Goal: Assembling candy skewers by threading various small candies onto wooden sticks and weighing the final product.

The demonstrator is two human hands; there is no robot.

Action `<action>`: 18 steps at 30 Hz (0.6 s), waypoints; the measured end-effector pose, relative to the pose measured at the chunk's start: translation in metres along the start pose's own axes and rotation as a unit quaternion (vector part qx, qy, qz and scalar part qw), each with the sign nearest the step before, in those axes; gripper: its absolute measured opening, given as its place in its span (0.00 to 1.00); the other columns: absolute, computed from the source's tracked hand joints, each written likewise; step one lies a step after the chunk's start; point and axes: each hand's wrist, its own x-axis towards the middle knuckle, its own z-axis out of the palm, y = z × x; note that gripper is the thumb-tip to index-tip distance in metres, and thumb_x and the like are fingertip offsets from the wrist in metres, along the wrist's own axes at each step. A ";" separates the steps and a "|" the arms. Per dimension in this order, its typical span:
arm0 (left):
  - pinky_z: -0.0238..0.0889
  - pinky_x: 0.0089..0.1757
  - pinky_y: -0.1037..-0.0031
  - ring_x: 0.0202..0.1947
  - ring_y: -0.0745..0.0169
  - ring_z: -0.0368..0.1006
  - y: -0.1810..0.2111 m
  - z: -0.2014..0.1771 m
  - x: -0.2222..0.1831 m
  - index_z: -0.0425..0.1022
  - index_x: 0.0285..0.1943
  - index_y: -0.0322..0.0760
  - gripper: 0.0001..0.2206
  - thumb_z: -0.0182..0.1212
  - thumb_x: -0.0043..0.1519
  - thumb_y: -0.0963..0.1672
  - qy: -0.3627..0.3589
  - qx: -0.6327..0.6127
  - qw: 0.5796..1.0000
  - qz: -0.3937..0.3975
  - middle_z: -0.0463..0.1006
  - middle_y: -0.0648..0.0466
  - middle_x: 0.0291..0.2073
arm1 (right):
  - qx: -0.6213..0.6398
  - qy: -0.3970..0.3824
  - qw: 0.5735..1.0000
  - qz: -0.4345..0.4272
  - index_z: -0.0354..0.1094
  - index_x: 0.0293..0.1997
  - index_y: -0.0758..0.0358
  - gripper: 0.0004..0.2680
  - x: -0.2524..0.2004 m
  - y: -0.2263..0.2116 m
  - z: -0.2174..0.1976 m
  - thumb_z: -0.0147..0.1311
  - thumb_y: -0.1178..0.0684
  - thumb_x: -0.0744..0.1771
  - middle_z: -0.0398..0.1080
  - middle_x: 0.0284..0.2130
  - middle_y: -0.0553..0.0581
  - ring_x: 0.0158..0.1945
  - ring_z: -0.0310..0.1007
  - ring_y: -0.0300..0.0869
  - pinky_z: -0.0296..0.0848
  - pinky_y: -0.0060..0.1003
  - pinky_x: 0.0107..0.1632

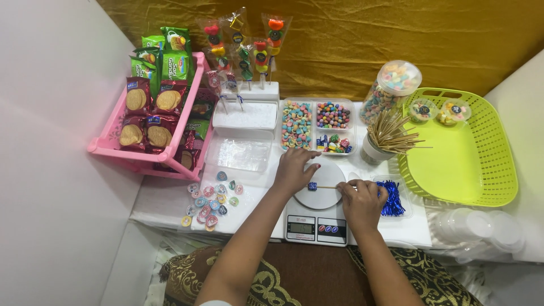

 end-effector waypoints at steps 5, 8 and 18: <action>0.64 0.53 0.59 0.51 0.56 0.72 0.002 0.029 0.062 0.80 0.53 0.56 0.10 0.61 0.63 0.45 0.018 0.082 0.995 0.049 0.80 0.59 0.42 | -0.002 0.000 1.000 0.006 0.79 0.38 0.43 0.02 0.000 -0.001 0.001 0.65 0.51 0.65 0.75 0.33 0.44 0.49 0.69 0.40 0.55 0.50 0.61; 0.65 0.48 0.62 0.47 0.57 0.72 -0.014 0.063 0.100 0.82 0.49 0.56 0.10 0.60 0.62 0.45 0.045 0.160 0.982 0.093 0.79 0.59 0.39 | 0.010 0.002 1.000 0.013 0.80 0.38 0.43 0.03 0.000 0.001 0.003 0.65 0.52 0.65 0.75 0.32 0.45 0.48 0.70 0.40 0.56 0.51 0.61; 0.61 0.39 0.65 0.38 0.55 0.69 -0.027 0.100 0.139 0.84 0.28 0.52 0.03 0.69 0.51 0.43 0.142 0.293 0.897 0.298 0.76 0.56 0.28 | 0.042 0.000 0.999 0.025 0.80 0.38 0.42 0.04 -0.001 0.003 0.008 0.65 0.53 0.64 0.75 0.32 0.45 0.47 0.70 0.41 0.56 0.54 0.62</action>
